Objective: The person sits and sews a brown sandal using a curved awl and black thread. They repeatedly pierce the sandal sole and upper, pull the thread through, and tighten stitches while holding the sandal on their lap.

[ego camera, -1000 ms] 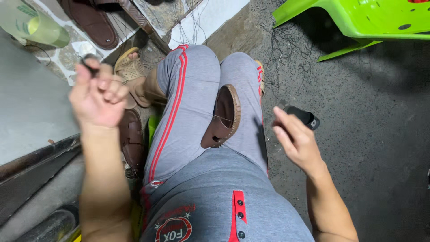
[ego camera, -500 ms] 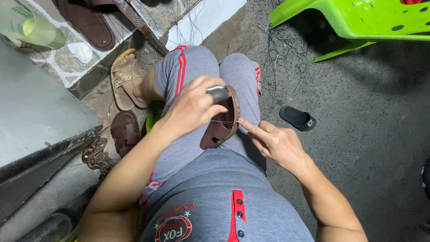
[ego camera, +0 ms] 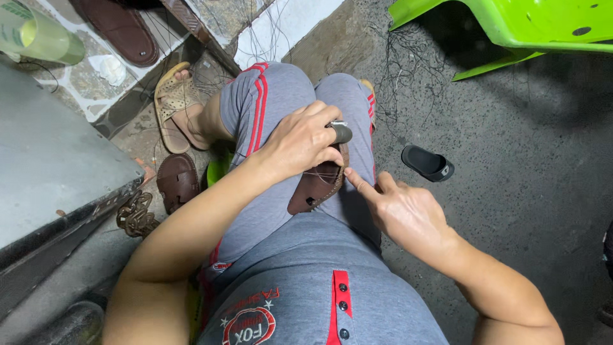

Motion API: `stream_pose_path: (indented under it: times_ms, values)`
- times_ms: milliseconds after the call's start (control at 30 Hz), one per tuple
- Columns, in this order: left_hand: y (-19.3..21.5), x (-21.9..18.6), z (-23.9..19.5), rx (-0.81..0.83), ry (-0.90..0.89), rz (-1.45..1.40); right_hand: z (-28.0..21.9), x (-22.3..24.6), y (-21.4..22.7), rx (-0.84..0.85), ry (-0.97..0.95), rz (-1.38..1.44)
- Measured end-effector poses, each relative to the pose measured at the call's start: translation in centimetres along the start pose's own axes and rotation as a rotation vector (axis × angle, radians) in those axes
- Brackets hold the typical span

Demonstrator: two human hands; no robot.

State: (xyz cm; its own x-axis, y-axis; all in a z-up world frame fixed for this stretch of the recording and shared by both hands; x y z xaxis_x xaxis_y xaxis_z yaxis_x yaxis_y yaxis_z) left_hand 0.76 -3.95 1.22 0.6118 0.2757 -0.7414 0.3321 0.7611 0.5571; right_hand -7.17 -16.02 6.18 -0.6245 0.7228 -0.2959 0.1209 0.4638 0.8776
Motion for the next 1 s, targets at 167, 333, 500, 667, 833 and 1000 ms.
stream_pose_path:
  times_ms: [167,333,500,667,833,1000]
  values:
    - [0.3,0.4,0.3,0.008,0.031,-0.025,0.5,-0.7,-0.6,-0.253,0.071,0.195]
    - [0.0,0.3,0.5,0.022,0.029,-0.009,0.7,-0.5,-1.5,-0.35,0.043,0.326]
    - [1.0,-0.2,0.1,-0.003,0.136,-0.042,0.8,-0.5,-1.5,-0.421,0.004,0.396]
    - [0.4,-3.4,-3.7,0.013,0.181,-0.021,0.7,-0.7,-1.0,-0.396,0.016,0.418]
    - [-0.3,-3.5,-4.6,0.03,0.267,0.025,1.0,-0.4,0.1,-0.44,0.039,0.377]
    - [0.3,-2.9,-4.8,-0.054,0.413,-0.88,0.6,-0.6,0.1,-0.467,0.022,0.394]
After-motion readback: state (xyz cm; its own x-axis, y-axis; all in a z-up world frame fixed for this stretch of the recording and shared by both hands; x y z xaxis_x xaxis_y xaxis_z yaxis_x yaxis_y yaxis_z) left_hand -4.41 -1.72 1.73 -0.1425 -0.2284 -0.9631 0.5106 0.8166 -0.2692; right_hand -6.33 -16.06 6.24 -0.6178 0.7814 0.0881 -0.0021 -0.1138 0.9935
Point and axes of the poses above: each hand's wrist, its own z-axis towards the middle knuckle, its own y-axis out of the back of the hand, x = y × z, the point moved 8 cm from there along z, towards the middle knuckle, and after that the axes turned 11 degrees about -z, right-handed, at the moved point
